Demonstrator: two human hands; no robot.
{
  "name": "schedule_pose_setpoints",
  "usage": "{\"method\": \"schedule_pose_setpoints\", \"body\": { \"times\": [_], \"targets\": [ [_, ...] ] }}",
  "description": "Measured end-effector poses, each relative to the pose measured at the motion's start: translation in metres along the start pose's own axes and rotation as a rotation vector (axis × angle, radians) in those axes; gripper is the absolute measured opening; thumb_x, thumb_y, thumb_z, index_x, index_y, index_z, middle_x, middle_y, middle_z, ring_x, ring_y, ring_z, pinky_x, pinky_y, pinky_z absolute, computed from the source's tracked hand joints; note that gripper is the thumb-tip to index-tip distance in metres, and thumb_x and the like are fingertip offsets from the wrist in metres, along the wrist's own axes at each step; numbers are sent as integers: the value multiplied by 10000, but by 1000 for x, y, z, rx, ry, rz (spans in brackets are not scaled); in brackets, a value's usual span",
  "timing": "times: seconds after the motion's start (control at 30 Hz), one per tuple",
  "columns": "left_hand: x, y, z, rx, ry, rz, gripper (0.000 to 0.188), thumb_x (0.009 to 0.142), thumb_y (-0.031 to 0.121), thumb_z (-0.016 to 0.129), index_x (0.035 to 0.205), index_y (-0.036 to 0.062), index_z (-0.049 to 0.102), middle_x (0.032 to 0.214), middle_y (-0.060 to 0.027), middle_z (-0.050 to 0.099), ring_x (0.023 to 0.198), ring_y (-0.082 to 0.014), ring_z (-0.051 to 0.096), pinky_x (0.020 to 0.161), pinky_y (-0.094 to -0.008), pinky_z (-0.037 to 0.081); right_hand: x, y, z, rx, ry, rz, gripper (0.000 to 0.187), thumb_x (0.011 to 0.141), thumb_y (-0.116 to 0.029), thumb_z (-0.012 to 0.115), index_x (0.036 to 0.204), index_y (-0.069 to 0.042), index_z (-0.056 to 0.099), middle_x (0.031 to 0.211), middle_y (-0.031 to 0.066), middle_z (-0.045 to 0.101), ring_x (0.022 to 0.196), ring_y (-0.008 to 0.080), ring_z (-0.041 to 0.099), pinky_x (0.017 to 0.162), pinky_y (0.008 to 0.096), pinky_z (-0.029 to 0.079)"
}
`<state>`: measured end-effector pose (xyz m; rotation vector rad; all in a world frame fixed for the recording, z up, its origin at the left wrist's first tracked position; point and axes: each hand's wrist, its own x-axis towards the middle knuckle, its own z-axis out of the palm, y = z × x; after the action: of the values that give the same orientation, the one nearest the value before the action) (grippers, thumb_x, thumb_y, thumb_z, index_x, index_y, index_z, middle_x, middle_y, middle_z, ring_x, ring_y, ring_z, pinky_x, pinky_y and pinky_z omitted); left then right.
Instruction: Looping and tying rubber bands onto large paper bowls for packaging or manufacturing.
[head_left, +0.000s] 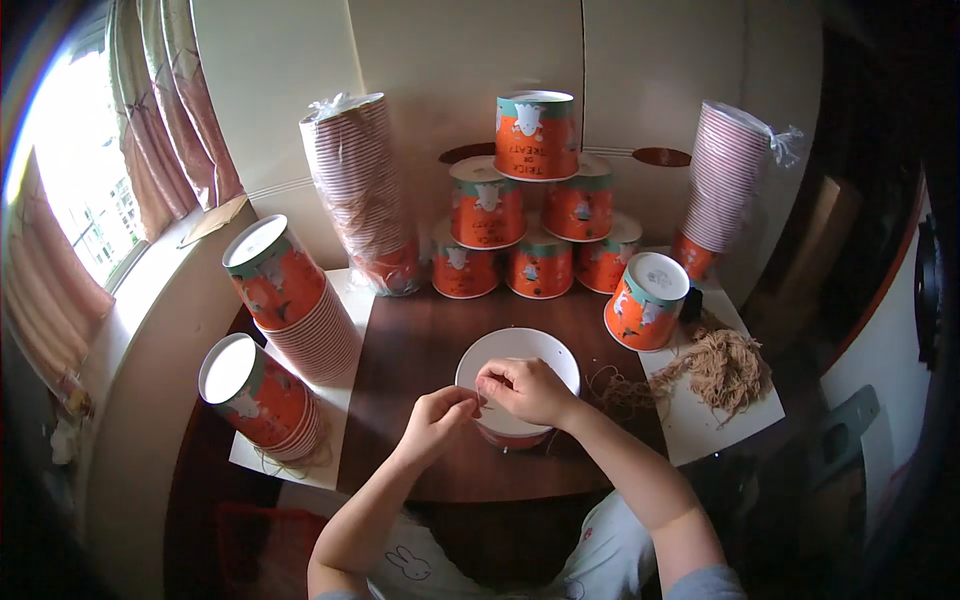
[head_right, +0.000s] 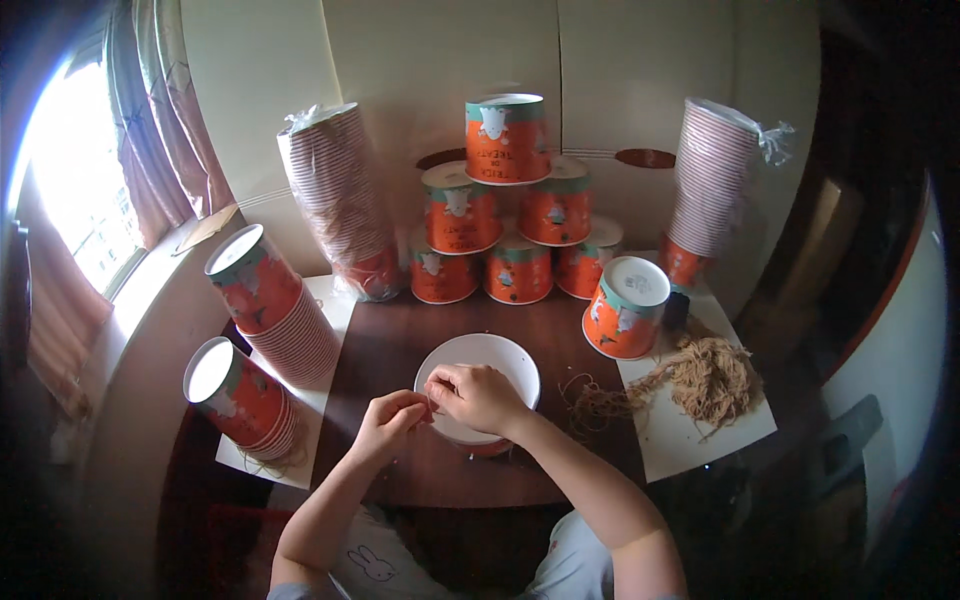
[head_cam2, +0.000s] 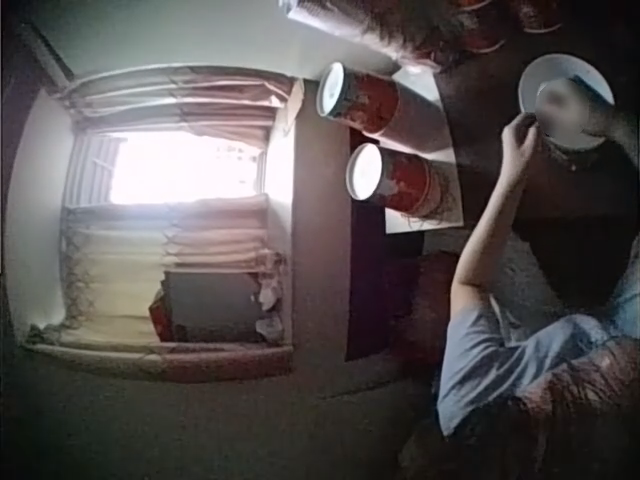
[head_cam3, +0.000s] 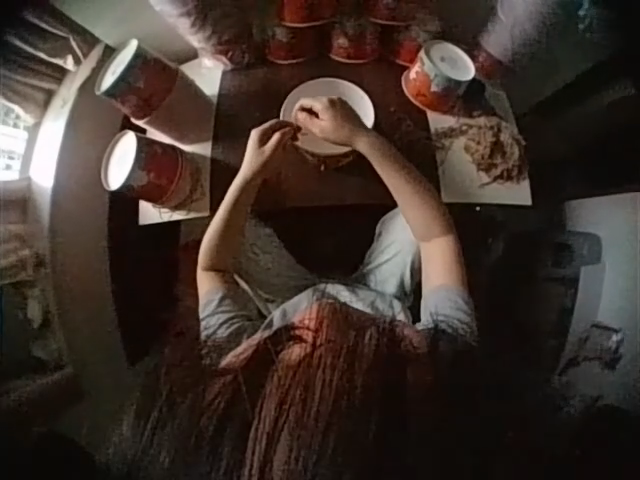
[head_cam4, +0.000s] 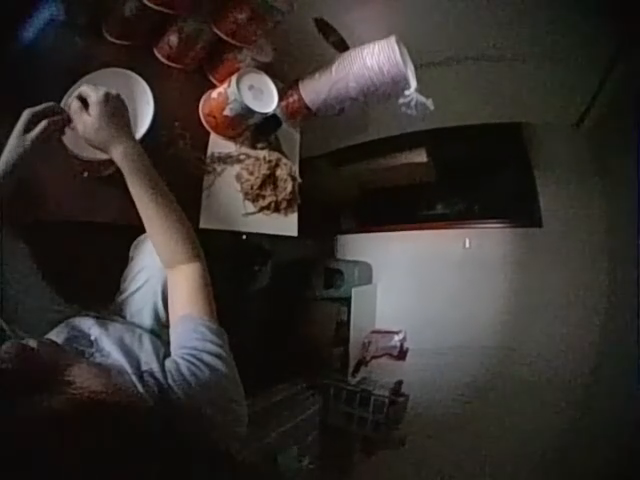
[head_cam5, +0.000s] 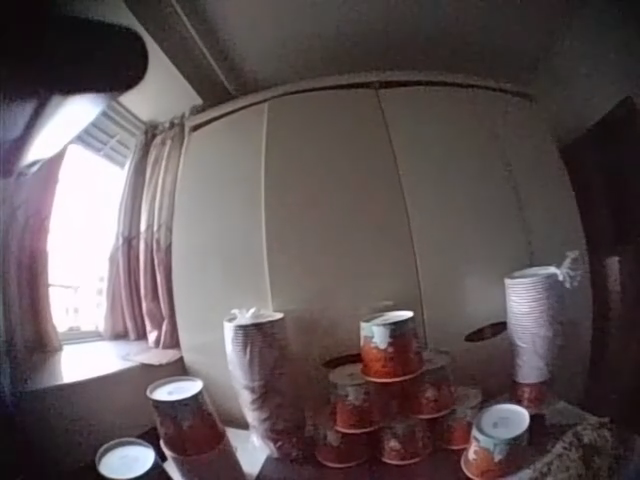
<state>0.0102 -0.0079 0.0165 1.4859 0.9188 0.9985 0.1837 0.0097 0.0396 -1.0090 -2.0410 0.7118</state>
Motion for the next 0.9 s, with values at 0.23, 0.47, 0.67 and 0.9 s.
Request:
{"method": "schedule_pose_setpoints", "body": {
  "times": [0.23, 0.47, 0.67, 0.9],
  "targets": [
    [4, -7, -4, -137, 21, -61, 127, 833, 117, 553, 861, -5, 577, 757, -25, 589, 712, -78, 537, 646, -199, 429, -6, 10, 7, -389, 402, -211, 56, 724, -153, 608, 728, -106, 579, 786, 34, 548, 788, 221, 546, 680, 362, 413],
    [6, -5, -12, -224, -11, -149, 155, 852, 118, 527, 871, -27, 579, 806, -47, 599, 769, -94, 552, 719, -221, 441, -13, 4, 13, -289, 212, -172, 170, 659, -246, 702, 721, -126, 599, 791, 13, 497, 815, 197, 507, 746, 340, 380],
    [5, -4, -10, -256, -18, -75, 124, 845, 111, 532, 886, -2, 561, 804, -28, 589, 755, -74, 531, 696, -204, 429, -12, 4, 17, -315, 194, -135, 119, 676, -205, 689, 708, -119, 612, 757, 12, 515, 781, 197, 518, 726, 333, 387],
    [6, -5, -17, -307, -10, -139, 103, 860, 102, 502, 840, 3, 525, 792, -60, 590, 765, -111, 558, 729, -235, 447, -13, 10, 11, -351, 255, -182, 93, 704, -187, 651, 697, -131, 577, 776, -9, 524, 776, 184, 530, 669, 343, 366]
  ]
}}
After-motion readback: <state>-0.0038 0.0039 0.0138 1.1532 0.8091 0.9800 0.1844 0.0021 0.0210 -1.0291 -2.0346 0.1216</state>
